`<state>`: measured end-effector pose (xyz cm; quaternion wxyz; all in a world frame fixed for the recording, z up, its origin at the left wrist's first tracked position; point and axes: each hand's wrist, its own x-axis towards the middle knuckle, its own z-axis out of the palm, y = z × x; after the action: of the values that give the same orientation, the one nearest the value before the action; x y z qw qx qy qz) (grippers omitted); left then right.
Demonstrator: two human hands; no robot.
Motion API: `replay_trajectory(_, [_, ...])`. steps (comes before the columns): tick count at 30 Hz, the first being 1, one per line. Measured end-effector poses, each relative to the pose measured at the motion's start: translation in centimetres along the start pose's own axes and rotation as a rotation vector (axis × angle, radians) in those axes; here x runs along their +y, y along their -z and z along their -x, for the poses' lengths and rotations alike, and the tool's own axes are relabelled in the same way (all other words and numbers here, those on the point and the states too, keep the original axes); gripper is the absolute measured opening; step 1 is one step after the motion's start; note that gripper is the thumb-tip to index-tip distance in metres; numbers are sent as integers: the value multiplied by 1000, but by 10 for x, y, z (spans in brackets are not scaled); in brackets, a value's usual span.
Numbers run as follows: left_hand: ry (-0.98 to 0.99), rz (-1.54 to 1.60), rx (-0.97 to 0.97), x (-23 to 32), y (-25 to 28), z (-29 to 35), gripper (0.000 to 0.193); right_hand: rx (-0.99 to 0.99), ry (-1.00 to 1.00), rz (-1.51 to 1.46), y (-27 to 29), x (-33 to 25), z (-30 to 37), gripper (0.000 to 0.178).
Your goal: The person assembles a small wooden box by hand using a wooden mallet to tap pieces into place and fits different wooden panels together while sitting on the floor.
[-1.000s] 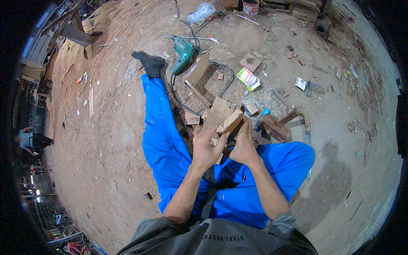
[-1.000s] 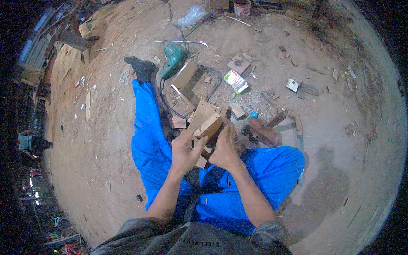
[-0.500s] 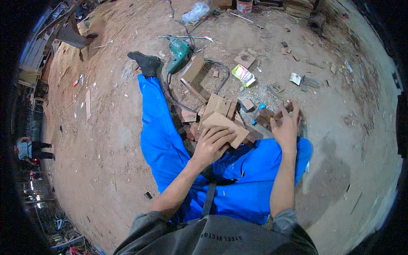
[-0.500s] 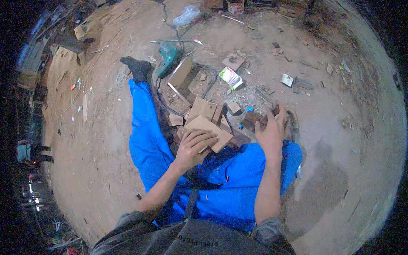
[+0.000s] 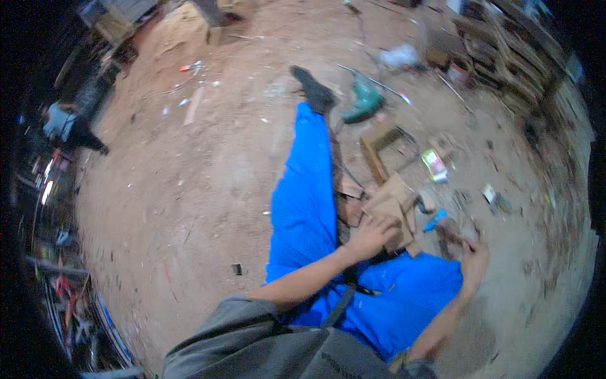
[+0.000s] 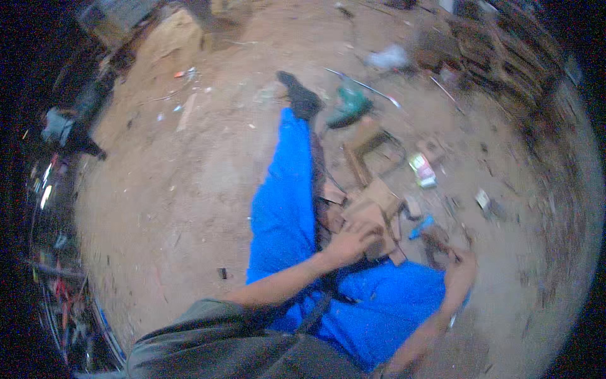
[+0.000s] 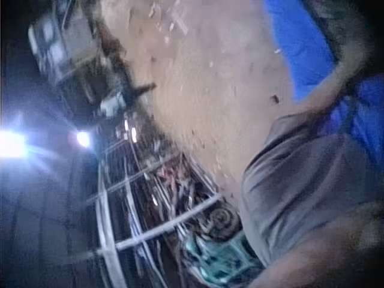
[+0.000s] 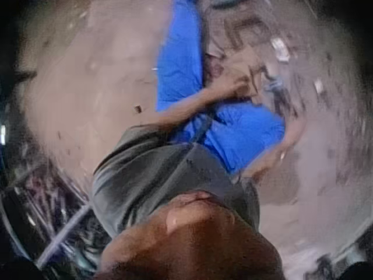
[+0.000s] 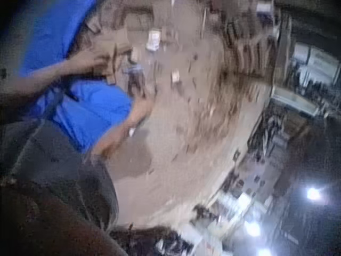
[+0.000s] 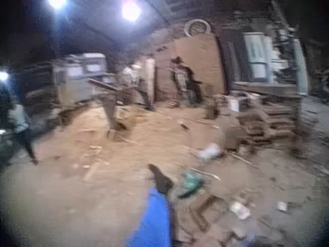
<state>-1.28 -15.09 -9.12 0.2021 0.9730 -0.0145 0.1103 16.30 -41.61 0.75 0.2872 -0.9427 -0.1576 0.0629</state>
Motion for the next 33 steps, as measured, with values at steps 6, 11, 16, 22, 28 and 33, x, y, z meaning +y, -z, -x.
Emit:
replay_trajectory(6, [2,180,110,-4,-4,-24,74,-39,-76,514,1,182,-37,41])
replay_trajectory(11, [5,329,289,-12,-11,-13,62,1,-93,386,19,53,-10,40])
replay_trajectory(16, [18,344,345,-13,-19,-18,61,87,31,189,25,-25,-2,39])
replay_trajectory(22, [61,369,302,-13,-11,-22,59,148,106,74,13,-73,7,38])
replay_trajectory(28, [-12,467,280,-21,-15,-20,57,151,157,-18,-1,-99,10,38])
replay_trajectory(33, [40,464,279,-14,-16,-26,59,135,175,-48,-12,-113,11,38])
